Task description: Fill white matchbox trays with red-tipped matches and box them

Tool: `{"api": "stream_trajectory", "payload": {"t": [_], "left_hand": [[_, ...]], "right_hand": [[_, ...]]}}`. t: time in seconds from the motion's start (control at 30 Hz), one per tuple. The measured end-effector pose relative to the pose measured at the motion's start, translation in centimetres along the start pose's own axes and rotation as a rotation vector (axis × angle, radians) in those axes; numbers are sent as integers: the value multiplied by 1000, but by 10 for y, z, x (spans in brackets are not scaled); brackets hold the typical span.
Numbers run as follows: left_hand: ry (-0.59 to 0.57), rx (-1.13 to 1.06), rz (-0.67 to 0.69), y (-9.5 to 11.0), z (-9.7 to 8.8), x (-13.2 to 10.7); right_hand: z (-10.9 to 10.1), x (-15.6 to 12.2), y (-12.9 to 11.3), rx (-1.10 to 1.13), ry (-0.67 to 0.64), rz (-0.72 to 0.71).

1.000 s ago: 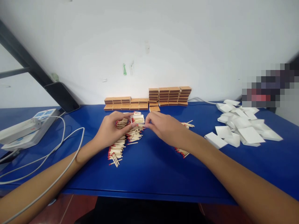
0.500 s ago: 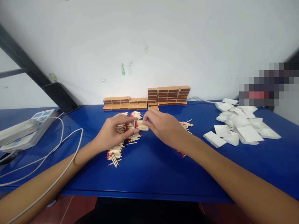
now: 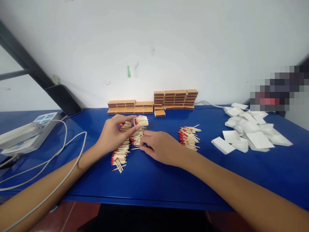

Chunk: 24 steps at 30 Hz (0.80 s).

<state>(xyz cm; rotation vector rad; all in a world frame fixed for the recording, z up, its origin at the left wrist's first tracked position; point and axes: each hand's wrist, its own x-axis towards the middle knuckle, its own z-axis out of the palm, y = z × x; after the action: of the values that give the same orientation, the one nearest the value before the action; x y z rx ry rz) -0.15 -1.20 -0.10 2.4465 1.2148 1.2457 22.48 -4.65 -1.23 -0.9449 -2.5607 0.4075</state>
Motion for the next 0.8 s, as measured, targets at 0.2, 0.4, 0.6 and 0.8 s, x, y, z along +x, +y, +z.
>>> {"api": "stream_trajectory", "payload": {"t": [0.2,0.4,0.6,0.8], "left_hand": [[-16,-2,12,0,2,-1],[-16,-1,18,0,1,-1],[-26,-10,16,0,3,-1],[-31,-22,16,-1,3,-2]], "right_hand": [[-1,0,2,4,8,29],[1,-1,6,24,-19,29],[5,-1,4,23,-44,52],[1,-2,1,36,-61,55]]}}
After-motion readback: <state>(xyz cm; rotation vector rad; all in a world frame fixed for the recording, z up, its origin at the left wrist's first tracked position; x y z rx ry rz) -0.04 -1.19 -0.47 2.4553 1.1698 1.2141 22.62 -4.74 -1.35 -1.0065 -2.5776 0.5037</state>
